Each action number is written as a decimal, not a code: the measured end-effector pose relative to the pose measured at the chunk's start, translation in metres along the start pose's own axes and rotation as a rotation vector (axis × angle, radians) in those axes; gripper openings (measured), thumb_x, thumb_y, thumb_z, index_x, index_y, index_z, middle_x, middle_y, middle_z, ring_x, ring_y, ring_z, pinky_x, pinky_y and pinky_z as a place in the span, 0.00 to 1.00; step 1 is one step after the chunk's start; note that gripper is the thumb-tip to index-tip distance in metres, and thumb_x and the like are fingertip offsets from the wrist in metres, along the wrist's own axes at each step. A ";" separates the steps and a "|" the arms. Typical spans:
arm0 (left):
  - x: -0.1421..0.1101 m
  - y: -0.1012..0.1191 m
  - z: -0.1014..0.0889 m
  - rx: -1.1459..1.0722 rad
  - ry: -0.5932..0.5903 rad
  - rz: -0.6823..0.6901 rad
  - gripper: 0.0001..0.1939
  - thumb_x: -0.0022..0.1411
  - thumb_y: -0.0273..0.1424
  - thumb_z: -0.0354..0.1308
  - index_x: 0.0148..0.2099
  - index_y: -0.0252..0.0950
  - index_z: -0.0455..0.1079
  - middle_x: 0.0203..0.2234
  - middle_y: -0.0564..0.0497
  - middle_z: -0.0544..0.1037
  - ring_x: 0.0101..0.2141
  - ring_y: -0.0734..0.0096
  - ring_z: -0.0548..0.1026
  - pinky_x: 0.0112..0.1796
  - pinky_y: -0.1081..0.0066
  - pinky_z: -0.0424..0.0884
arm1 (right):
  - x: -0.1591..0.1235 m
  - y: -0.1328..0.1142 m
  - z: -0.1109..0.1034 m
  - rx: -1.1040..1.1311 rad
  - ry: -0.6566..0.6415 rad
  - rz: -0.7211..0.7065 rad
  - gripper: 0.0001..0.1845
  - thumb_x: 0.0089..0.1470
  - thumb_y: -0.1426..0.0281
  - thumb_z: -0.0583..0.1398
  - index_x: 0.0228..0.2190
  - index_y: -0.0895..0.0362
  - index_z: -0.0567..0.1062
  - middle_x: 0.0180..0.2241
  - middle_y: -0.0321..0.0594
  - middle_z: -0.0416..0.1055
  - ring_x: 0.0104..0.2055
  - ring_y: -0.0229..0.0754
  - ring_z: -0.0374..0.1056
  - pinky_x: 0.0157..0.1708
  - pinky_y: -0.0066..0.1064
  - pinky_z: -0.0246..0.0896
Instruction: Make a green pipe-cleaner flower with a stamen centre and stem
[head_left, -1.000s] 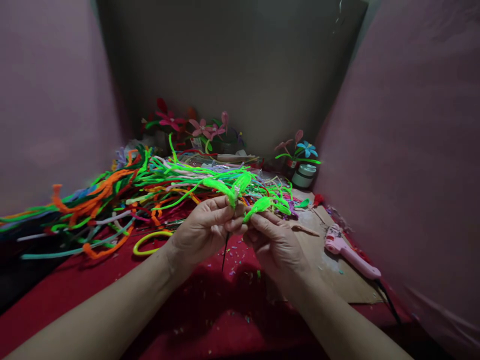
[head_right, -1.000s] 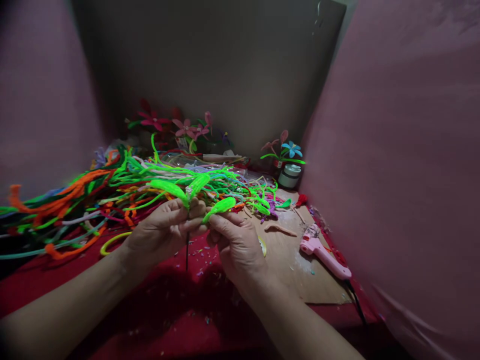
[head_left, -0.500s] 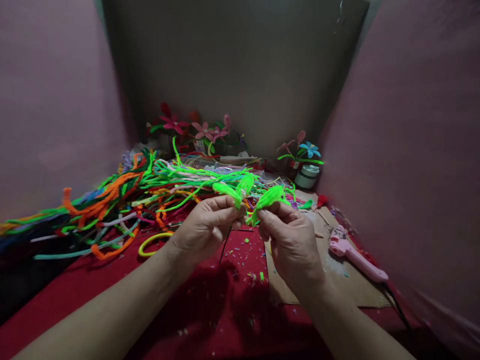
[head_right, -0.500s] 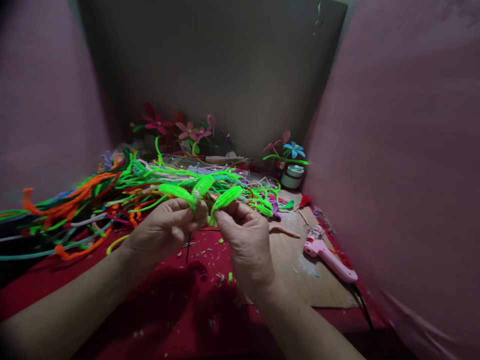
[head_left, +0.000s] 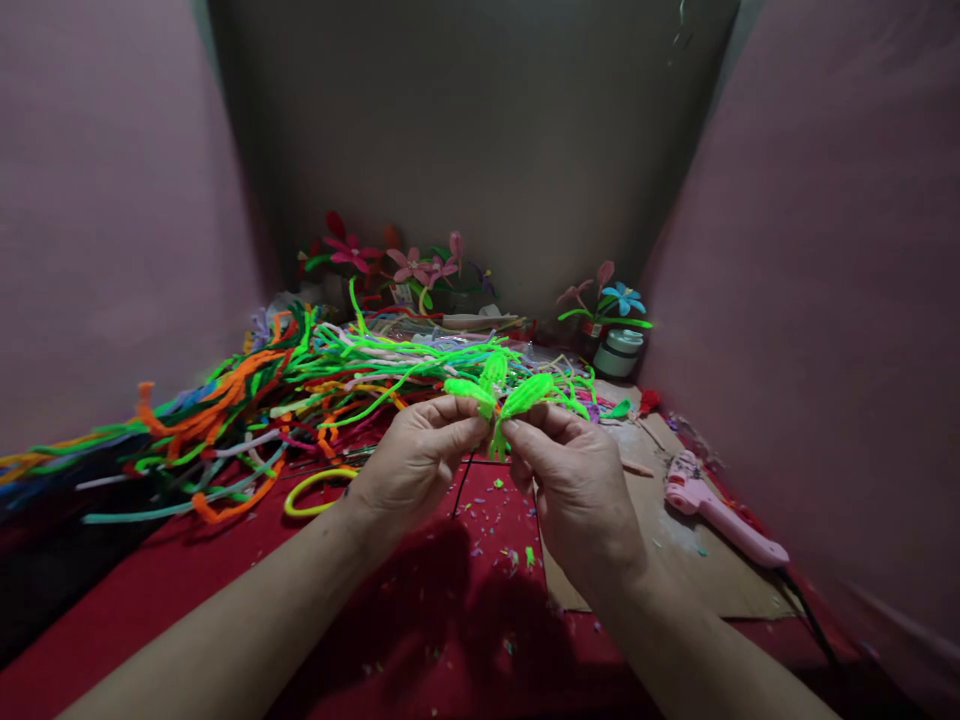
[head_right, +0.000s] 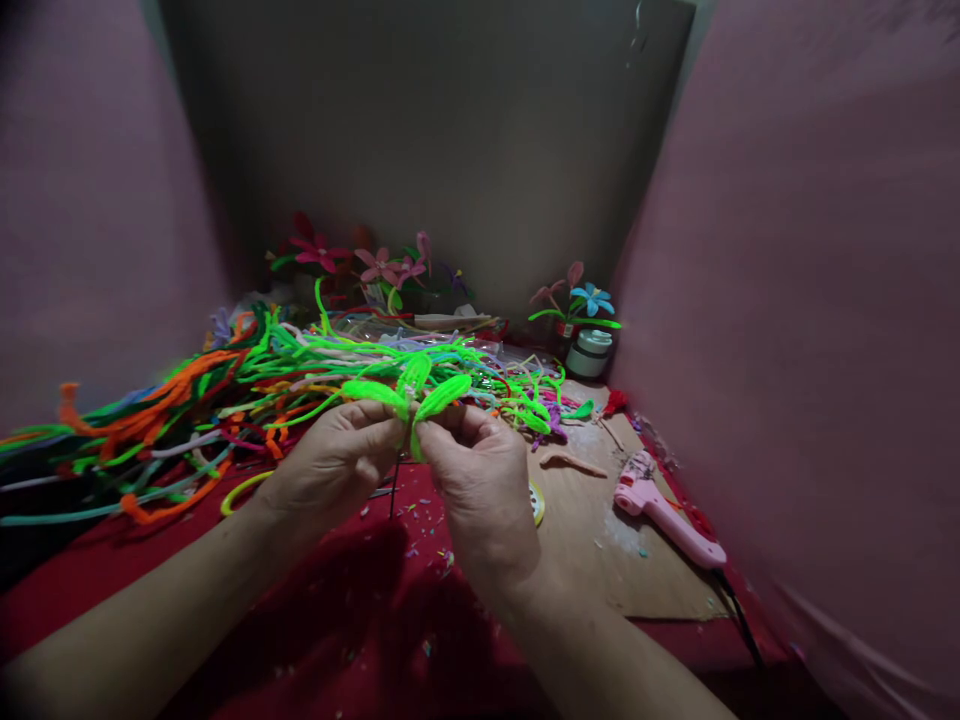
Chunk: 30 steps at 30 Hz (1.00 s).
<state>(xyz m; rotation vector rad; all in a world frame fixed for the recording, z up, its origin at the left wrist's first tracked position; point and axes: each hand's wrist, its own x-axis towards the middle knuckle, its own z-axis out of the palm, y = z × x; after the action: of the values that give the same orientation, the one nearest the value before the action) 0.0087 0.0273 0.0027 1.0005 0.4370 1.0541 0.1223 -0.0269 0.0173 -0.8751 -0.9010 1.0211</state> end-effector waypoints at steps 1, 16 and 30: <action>0.000 0.000 0.000 -0.002 0.002 -0.001 0.03 0.47 0.24 0.64 0.28 0.32 0.74 0.23 0.52 0.75 0.26 0.75 0.70 0.35 0.72 0.64 | 0.001 0.001 0.000 -0.009 -0.003 0.003 0.02 0.40 0.73 0.63 0.22 0.59 0.74 0.17 0.28 0.63 0.18 0.28 0.50 0.19 0.25 0.47; 0.001 -0.007 -0.001 -0.040 -0.015 -0.016 0.04 0.46 0.23 0.64 0.28 0.32 0.74 0.24 0.51 0.76 0.28 0.74 0.71 0.37 0.72 0.64 | 0.004 0.003 0.000 -0.039 -0.014 -0.036 0.02 0.41 0.75 0.62 0.21 0.58 0.73 0.18 0.29 0.64 0.18 0.29 0.52 0.21 0.25 0.51; 0.001 -0.006 -0.001 -0.039 -0.006 -0.084 0.03 0.44 0.22 0.65 0.25 0.31 0.73 0.20 0.53 0.74 0.25 0.76 0.70 0.33 0.73 0.64 | 0.008 0.008 -0.009 0.166 -0.120 0.016 0.05 0.38 0.76 0.66 0.20 0.54 0.76 0.17 0.29 0.67 0.19 0.30 0.57 0.23 0.26 0.56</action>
<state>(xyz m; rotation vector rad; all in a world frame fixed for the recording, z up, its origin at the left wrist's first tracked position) 0.0120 0.0280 -0.0027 0.9428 0.4485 0.9805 0.1302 -0.0190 0.0079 -0.6890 -0.8967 1.1548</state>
